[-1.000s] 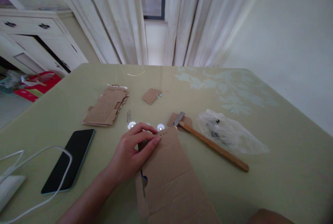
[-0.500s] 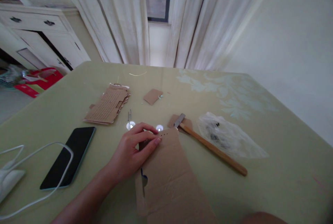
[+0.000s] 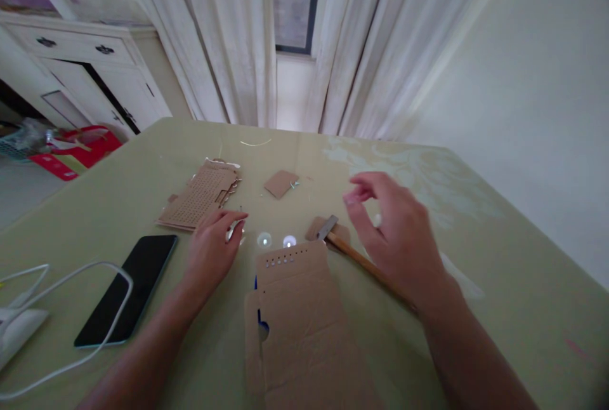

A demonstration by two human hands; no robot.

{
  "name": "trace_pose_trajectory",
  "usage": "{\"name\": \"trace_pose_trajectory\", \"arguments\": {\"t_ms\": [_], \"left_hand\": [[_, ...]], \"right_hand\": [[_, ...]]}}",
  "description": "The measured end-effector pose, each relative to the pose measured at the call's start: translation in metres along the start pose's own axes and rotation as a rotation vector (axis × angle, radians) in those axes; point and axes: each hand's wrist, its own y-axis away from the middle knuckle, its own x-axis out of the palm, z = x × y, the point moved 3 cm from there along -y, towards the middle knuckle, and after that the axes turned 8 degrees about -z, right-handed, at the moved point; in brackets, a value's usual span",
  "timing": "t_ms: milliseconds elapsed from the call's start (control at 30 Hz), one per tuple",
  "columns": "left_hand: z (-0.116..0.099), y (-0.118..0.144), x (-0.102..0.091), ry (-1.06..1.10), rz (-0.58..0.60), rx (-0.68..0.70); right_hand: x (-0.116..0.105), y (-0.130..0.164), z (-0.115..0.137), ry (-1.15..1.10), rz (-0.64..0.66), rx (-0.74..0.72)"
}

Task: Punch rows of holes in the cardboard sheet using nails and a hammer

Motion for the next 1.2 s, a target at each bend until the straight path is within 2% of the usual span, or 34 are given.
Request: {"name": "trace_pose_trajectory", "arguments": {"t_ms": [33, 100, 133, 267, 467, 700, 800, 900, 967, 1067, 1200], "left_hand": [[0.007, -0.002, 0.003, -0.075, 0.015, 0.001], [0.017, -0.003, 0.009, -0.168, 0.06, 0.017], [0.02, -0.004, 0.012, -0.195, 0.082, 0.03], [0.024, -0.003, 0.018, -0.25, 0.129, 0.064], [0.022, -0.003, 0.015, -0.277, 0.144, 0.04], [0.018, -0.003, 0.011, -0.344, 0.166, -0.048], [0.021, -0.003, 0.011, -0.338, 0.166, -0.059], [0.025, -0.003, 0.012, -0.285, 0.188, -0.102], [0.026, -0.003, 0.012, -0.259, 0.21, -0.122], [0.025, -0.002, 0.012, -0.267, 0.228, -0.108], [0.023, 0.0, 0.011, -0.34, 0.246, -0.093]], "right_hand": [[0.006, -0.003, -0.004, 0.108, 0.061, 0.026], [0.023, -0.007, -0.012, 0.269, 0.291, 0.049], [0.03, -0.008, -0.016, 0.318, 0.356, 0.065], [0.048, -0.009, -0.027, 0.431, 0.446, 0.1], [0.067, -0.005, -0.033, 0.438, 0.615, 0.033], [0.076, -0.008, -0.035, 0.427, 0.625, -0.044], [0.07, -0.012, -0.042, 0.397, 0.616, -0.042], [0.06, -0.016, -0.05, 0.356, 0.549, -0.011], [0.052, -0.018, -0.052, 0.224, 0.464, 0.018], [0.043, -0.02, -0.049, -0.091, 0.337, 0.063], [0.041, -0.019, -0.036, -0.395, 0.316, 0.051]]}}
